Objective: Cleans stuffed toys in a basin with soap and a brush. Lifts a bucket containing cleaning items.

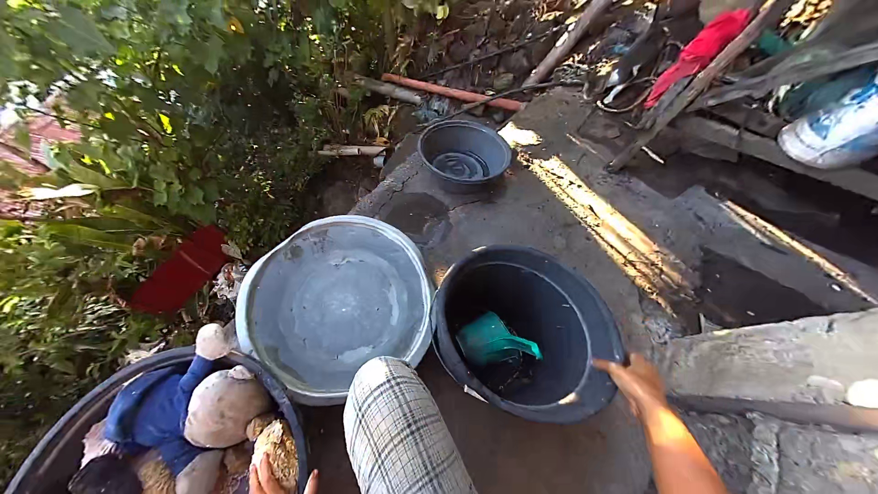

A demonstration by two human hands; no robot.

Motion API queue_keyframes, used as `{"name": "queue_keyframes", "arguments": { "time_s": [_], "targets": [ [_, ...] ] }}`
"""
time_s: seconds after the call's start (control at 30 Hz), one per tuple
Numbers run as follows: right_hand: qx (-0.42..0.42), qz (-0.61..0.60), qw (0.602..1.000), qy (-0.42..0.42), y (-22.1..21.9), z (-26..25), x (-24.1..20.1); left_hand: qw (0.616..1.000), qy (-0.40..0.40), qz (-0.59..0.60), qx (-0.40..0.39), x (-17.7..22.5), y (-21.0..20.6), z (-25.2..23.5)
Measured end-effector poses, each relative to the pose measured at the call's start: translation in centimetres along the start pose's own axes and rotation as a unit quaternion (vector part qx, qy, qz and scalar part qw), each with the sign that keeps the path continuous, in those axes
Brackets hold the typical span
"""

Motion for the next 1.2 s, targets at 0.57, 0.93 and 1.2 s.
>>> {"name": "queue_keyframes", "arguments": {
  "time_s": [0.57, 0.93, 1.2],
  "targets": [
    [0.021, -0.097, 0.956, 0.274, 1.4, 6.8, -23.2, 0.991, -0.02, 0.108, 0.075, 4.7, 5.9, -2.7],
    [-0.029, -0.289, 0.796, 0.531, 0.7, 18.9, -36.1, 0.846, 0.045, 0.482, -0.221, 19.5, 7.7, -14.9],
    [-0.089, -0.298, 0.664, 0.68, -5.2, 33.7, -41.9, 0.737, 0.265, 0.606, -0.137, 14.3, 8.7, -17.4]
  ]
}}
Point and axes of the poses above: each hand's wrist, its own z-axis away from the middle knuckle, its own y-axis out of the back of the hand, x = y × z, the point moved 10 cm from there along -z, towards the middle knuckle, and after that the axes turned 2 degrees about -z, right-handed, at the moved point
